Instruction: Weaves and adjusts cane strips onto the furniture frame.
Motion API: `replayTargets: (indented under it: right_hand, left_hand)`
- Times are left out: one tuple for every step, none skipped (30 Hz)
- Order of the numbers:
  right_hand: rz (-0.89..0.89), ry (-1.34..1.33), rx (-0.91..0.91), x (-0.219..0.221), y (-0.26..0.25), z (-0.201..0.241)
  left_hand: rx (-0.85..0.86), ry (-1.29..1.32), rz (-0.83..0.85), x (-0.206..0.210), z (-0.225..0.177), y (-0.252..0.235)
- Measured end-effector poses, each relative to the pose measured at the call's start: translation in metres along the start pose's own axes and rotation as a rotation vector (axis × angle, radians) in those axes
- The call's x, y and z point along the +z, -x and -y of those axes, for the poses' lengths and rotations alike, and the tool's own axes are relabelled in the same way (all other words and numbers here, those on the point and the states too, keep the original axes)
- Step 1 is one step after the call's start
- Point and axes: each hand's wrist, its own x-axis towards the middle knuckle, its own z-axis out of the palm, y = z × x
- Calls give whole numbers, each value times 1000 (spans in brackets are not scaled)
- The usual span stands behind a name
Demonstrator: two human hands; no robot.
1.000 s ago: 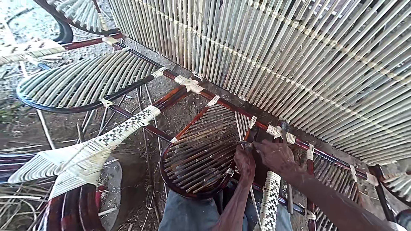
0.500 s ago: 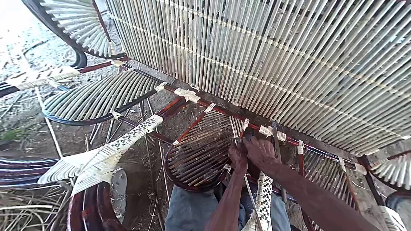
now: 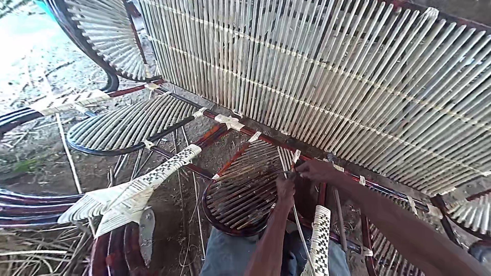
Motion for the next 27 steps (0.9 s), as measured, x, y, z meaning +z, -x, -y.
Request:
replayTargets:
  right_hand:
    - [-13,59,-17,-2,1,1]
    - [-46,147,-42,-2,5,4]
    - [-81,237,-66,0,8,7]
    - [-116,306,-96,4,10,8]
    - [-166,314,-124,9,12,8]
    - [-199,260,-139,16,11,5]
    - [-220,176,-146,23,10,0]
    - [-230,124,-150,27,7,-5]
    - [-216,108,-150,26,4,-9]
    - [-182,105,-148,23,2,-11]
    - [-135,111,-136,20,-2,-13]
    - [-114,126,-129,15,-6,-14]
    - [-113,158,-126,11,-8,-14]
    - [-136,206,-132,9,-9,-14]
    - [-165,244,-128,10,-6,-12]
    - [-203,274,-114,15,-1,-8]
    - [-256,316,-95,23,5,-5]
    - [-329,348,-87,32,10,-5]
    - [-398,377,-73,41,12,-5]
    - [-417,409,-33,47,16,0]
    - [-417,442,10,51,19,8]
    - [-410,468,48,54,22,15]
    - [-413,495,72,57,25,20]
    - [-423,518,82,59,28,22]
    - [-439,530,83,62,30,21]
    - [-462,530,69,64,31,18]
    - [-464,514,54,65,31,14]
  left_hand:
    - [32,-22,-17,1,4,-1]
    - [48,-44,-29,0,7,0]
    - [65,-60,-37,0,10,0]
    - [89,-74,-44,0,13,-2]
    - [115,-82,-49,-1,15,-3]
    - [134,-92,-47,-1,18,-3]
    - [146,-102,-44,-2,20,-2]
    - [154,-107,-47,-1,21,-4]
    - [157,-116,-50,0,20,-5]
    - [153,-132,-55,0,20,-4]
    - [147,-151,-72,-1,19,-2]
    - [134,-161,-92,0,16,-1]
    - [118,-167,-117,3,13,-2]
    - [97,-169,-140,5,11,-2]
    - [87,-174,-153,6,10,-1]
    - [83,-179,-153,5,10,-1]
    - [88,-195,-151,6,10,-1]
    - [93,-221,-147,7,11,-2]
    - [96,-255,-138,8,12,-1]
    - [88,-282,-130,7,12,0]
    - [78,-306,-122,5,11,2]
    - [76,-322,-109,2,10,4]
    - [71,-332,-92,1,10,6]
    - [68,-337,-82,0,10,6]
    - [70,-335,-84,1,12,5]
    - [67,-334,-80,1,13,4]
    - [59,-333,-72,1,14,6]
